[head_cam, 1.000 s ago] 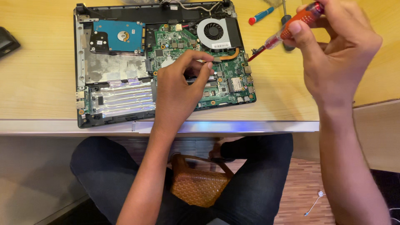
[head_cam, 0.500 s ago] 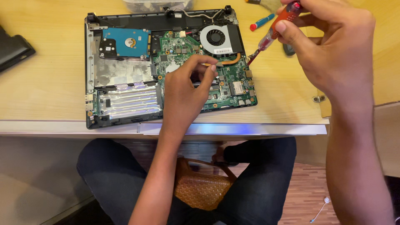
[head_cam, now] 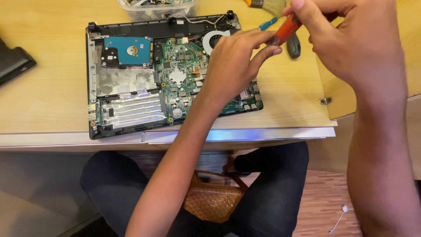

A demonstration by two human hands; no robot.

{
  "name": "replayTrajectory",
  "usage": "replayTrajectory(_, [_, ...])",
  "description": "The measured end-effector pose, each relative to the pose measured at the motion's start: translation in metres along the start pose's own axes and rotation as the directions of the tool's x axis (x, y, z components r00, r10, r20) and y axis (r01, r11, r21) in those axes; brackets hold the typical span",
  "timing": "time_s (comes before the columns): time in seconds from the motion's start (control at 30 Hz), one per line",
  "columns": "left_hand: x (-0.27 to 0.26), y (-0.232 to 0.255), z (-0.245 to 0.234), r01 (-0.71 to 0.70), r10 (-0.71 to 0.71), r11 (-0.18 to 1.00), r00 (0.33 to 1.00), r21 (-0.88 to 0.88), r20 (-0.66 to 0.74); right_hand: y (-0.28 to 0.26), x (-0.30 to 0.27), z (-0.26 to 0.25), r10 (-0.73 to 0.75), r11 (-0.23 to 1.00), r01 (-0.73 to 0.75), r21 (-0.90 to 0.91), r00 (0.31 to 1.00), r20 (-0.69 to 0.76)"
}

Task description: The person uses a screwdriver to remove screws from the motherboard of a disassembled laptop. They then use their fingers to disconnect a small ribbon cable from the board.

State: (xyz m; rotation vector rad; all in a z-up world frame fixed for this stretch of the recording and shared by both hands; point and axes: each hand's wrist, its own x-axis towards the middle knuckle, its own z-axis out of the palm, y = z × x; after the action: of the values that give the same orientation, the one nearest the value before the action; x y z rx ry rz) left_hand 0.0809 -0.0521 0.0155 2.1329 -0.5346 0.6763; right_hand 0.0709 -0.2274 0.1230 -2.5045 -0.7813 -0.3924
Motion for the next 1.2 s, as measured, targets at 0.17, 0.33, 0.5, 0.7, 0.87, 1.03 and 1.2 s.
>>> replayTrajectory(0.17, [-0.006, -0.002, 0.003, -0.018, 0.03, 0.991, 0.996, 0.133, -0.087, 0.001, 0.023, 0.026, 0.042, 0.973, -0.019, -0.23, 0.994, 0.096])
replayTrajectory(0.33, [0.005, -0.006, -0.006, 0.071, -0.029, 0.968, 0.984, 0.241, -0.173, -0.029, 0.048, 0.017, 0.164, 0.906, -0.028, -0.421, 0.943, 0.291])
replayTrajectory(0.5, [0.015, 0.006, -0.023, 0.041, -0.02, 0.984, 0.992, -0.171, 0.124, -0.051, 0.059, 0.001, 0.366, 0.913, -0.218, -0.344, 0.81, 0.458])
replayTrajectory(0.7, [0.01, -0.007, -0.008, 0.083, -0.08, 0.965, 0.997, -0.248, 0.022, -0.027, 0.048, 0.002, 0.272, 0.925, -0.125, -0.358, 0.877, 0.396])
replayTrajectory(0.87, [0.003, 0.004, 0.0, 0.234, -0.227, 0.972, 0.962, 0.029, -0.153, -0.016, 0.047, 0.01, 0.158, 0.889, 0.027, -0.457, 0.918, 0.363])
replayTrajectory(1.03, [0.003, 0.003, -0.019, 0.158, -0.148, 0.983, 0.984, -0.095, 0.104, -0.025, 0.047, 0.001, 0.067, 0.971, 0.063, -0.23, 0.854, 0.516])
replayTrajectory(1.2, [0.006, 0.0, -0.016, 0.096, -0.077, 0.97, 0.993, -0.225, 0.093, -0.022, 0.045, 0.002, 0.088, 0.954, 0.066, -0.292, 0.869, 0.486])
